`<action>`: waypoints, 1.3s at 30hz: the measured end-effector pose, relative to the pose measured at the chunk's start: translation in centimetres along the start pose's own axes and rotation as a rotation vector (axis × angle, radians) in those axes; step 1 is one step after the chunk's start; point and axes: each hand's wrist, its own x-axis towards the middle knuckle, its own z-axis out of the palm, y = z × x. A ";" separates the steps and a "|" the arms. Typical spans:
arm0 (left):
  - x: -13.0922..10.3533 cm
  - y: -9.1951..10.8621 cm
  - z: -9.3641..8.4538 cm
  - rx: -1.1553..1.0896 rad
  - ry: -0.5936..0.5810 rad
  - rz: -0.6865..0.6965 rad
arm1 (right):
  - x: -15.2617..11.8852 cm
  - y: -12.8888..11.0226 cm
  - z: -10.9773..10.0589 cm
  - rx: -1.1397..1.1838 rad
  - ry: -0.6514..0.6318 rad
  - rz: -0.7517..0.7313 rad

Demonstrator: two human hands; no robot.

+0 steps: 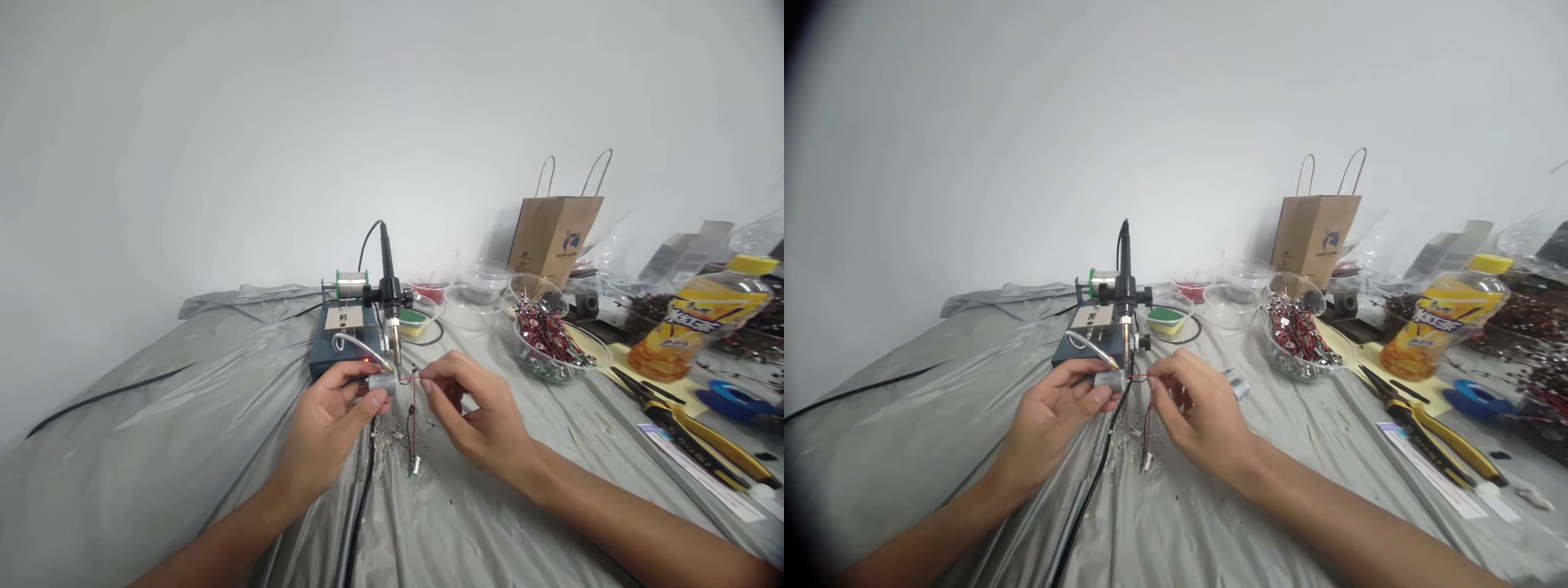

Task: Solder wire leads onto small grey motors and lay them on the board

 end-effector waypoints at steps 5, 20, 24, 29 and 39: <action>-0.1 0.0 -0.1 0.001 -0.006 -0.003 | -0.2 0.2 0.0 0.004 -0.002 0.006; -0.2 0.1 0.0 0.000 0.001 -0.020 | 0.0 0.0 0.0 0.010 -0.017 0.018; -0.1 -0.1 -0.1 0.006 -0.009 -0.023 | -0.1 0.0 -0.1 0.002 -0.013 0.014; -0.1 -0.1 -0.2 0.009 -0.013 -0.039 | -0.1 0.0 0.0 0.004 -0.021 0.017; -0.1 -0.1 -0.3 0.021 -0.004 -0.048 | -0.2 0.0 -0.1 0.003 -0.025 0.022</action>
